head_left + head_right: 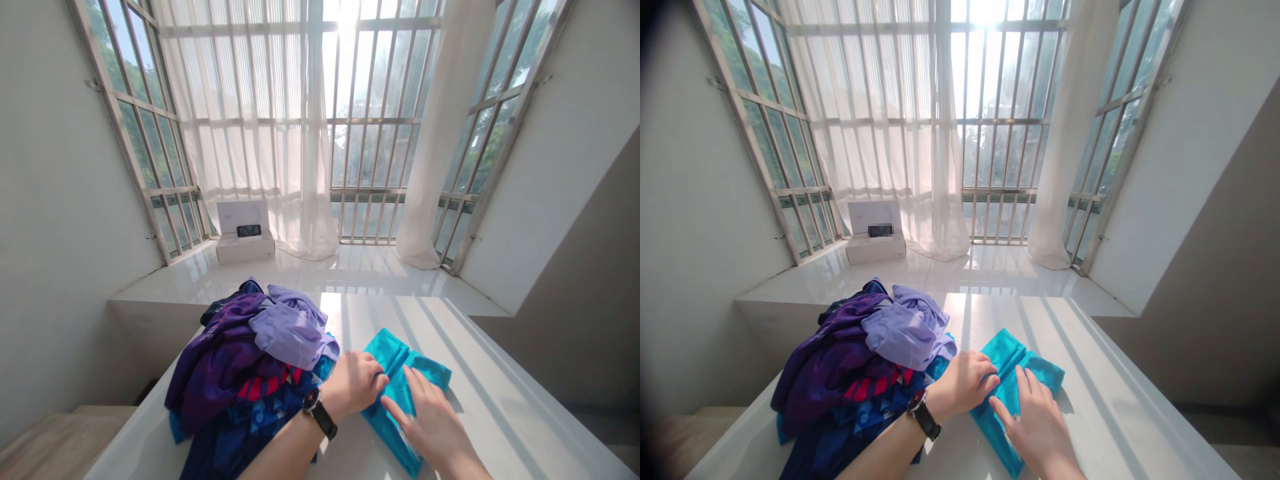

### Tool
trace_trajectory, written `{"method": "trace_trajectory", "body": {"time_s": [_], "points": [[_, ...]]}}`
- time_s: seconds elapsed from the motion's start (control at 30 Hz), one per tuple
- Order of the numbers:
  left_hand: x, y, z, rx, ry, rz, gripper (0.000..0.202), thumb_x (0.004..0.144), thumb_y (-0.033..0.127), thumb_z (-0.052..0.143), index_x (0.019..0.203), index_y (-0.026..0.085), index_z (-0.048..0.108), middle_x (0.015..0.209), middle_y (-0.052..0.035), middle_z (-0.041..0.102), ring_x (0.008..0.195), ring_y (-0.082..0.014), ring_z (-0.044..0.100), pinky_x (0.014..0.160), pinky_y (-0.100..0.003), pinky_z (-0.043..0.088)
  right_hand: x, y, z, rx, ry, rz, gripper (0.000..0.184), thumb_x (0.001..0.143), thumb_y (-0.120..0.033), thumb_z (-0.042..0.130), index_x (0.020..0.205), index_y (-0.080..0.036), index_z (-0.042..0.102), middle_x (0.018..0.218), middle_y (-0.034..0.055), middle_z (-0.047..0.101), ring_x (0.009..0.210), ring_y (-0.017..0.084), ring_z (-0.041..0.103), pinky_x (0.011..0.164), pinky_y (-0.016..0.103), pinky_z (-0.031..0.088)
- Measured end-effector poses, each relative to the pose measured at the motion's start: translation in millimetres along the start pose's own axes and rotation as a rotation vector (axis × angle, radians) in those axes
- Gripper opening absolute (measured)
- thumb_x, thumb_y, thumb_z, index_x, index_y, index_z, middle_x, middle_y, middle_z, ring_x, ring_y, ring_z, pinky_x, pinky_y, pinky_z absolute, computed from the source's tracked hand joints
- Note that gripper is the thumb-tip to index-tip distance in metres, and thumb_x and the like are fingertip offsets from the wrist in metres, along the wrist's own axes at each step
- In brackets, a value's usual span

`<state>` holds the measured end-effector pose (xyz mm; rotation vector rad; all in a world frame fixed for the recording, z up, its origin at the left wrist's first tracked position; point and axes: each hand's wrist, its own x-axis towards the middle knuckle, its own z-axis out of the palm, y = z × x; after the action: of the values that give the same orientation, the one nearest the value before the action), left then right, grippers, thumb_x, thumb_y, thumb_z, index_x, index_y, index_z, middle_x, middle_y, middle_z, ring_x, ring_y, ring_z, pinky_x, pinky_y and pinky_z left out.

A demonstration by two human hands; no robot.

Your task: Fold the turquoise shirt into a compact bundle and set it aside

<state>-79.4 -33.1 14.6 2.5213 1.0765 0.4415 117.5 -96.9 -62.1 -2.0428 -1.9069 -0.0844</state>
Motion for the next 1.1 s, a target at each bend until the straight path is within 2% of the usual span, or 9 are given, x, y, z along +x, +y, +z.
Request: {"method": "trace_trajectory", "body": {"time_s": [0.07, 0.13, 0.27, 0.4, 0.53, 0.67, 0.77, 0.9, 1.1], "points": [[-2.3, 2.3, 0.8, 0.059, -0.022, 0.036, 0.036, 0.101, 0.050, 0.053, 0.111, 0.023, 0.074, 0.119, -0.0116, 0.074, 0.109, -0.0325, 0.067, 0.097, -0.046, 0.052, 13.8, 17.5, -10.3, 0.046, 0.049, -0.057, 0.068, 0.095, -0.060, 0.044, 0.142, -0.013, 0.059, 0.150, 0.0191, 0.059, 0.141, 0.036, 0.053, 0.113, 0.053, 0.048], [-3.9, 4.1, 3.4, 0.112, -0.049, 0.074, 0.055, 0.094, 0.067, 0.057, 0.120, 0.020, 0.070, 0.125, -0.0147, 0.070, 0.113, -0.0360, 0.065, 0.101, -0.050, 0.050, 26.9, 37.2, -14.7, 0.066, 0.080, -0.148, 0.059, 0.095, -0.055, 0.045, 0.139, -0.020, 0.063, 0.152, 0.0138, 0.058, 0.143, 0.036, 0.050, 0.115, 0.056, 0.045], [-3.0, 1.9, 11.0, 0.110, -0.048, 0.114, 0.082, 0.082, 0.087, 0.056, 0.125, 0.018, 0.065, 0.131, -0.0160, 0.066, 0.119, -0.0382, 0.062, 0.107, -0.052, 0.045, 37.5, 62.7, -8.7, 0.065, 0.031, -0.213, 0.050, 0.093, -0.054, 0.050, 0.134, -0.031, 0.067, 0.150, 0.0067, 0.061, 0.143, 0.036, 0.051, 0.117, 0.061, 0.043], [1.6, -11.5, 6.9, 0.082, -0.090, 0.132, 0.074, 0.079, 0.075, 0.072, 0.130, 0.022, 0.063, 0.138, -0.0127, 0.064, 0.127, -0.0386, 0.057, 0.113, -0.052, 0.041, 24.7, 57.9, -3.5, 0.058, 0.050, -0.146, 0.054, 0.098, -0.057, 0.042, 0.139, -0.029, 0.063, 0.149, 0.0088, 0.062, 0.135, 0.033, 0.058, 0.113, 0.056, 0.047], [3.8, -31.5, -11.2, 0.034, -0.064, 0.091, 0.059, 0.078, 0.051, 0.085, 0.128, 0.026, 0.064, 0.139, -0.0102, 0.064, 0.138, -0.0389, 0.049, 0.119, -0.056, 0.032, 12.5, 42.2, -10.2, 0.008, 0.117, -0.038, 0.046, 0.096, -0.056, 0.047, 0.127, -0.029, 0.069, 0.139, 0.0125, 0.068, 0.124, 0.037, 0.063, 0.100, 0.059, 0.054], [5.9, -44.6, -22.7, -0.046, -0.019, 0.040, 0.042, 0.079, 0.036, 0.085, 0.114, 0.024, 0.066, 0.130, -0.0081, 0.067, 0.125, -0.0301, 0.058, 0.110, -0.043, 0.044, 18.9, 40.8, -21.8, 0.115, 0.076, -0.100, 0.035, 0.093, -0.050, 0.057, 0.117, -0.030, 0.071, 0.123, 0.0098, 0.073, 0.120, 0.036, 0.064, 0.099, 0.058, 0.053], [8.0, -47.5, -21.1, -0.074, -0.002, 0.048, 0.029, 0.078, 0.034, 0.086, 0.098, 0.022, 0.068, 0.116, -0.0063, 0.070, 0.114, -0.0267, 0.063, 0.101, -0.037, 0.049, 30.0, 50.0, -30.7, 0.223, 0.041, -0.143, 0.026, 0.090, -0.051, 0.063, 0.105, -0.031, 0.072, 0.106, 0.0073, 0.074, 0.107, 0.033, 0.067, 0.095, 0.056, 0.055], [9.8, -49.4, -14.6, -0.093, 0.031, 0.083, 0.023, 0.080, 0.037, 0.086, 0.087, 0.021, 0.072, 0.120, -0.0090, 0.071, 0.118, -0.0270, 0.062, 0.105, -0.037, 0.049, 41.3, 61.2, -42.0, 0.341, 0.003, -0.182, 0.023, 0.091, -0.053, 0.062, 0.087, -0.031, 0.069, 0.096, 0.0043, 0.069, 0.096, 0.027, 0.067, 0.090, 0.047, 0.057], [9.7, -48.5, -13.2, -0.080, 0.029, 0.078, 0.017, 0.084, 0.035, 0.083, 0.084, 0.020, 0.077, 0.125, -0.0107, 0.071, 0.125, -0.0285, 0.060, 0.108, -0.038, 0.049, 42.2, 59.8, -47.4, 0.565, -0.089, -0.137, 0.030, 0.094, -0.057, 0.058, 0.089, -0.029, 0.064, 0.089, 0.0012, 0.072, 0.083, 0.022, 0.069, 0.075, 0.034, 0.056]]}}
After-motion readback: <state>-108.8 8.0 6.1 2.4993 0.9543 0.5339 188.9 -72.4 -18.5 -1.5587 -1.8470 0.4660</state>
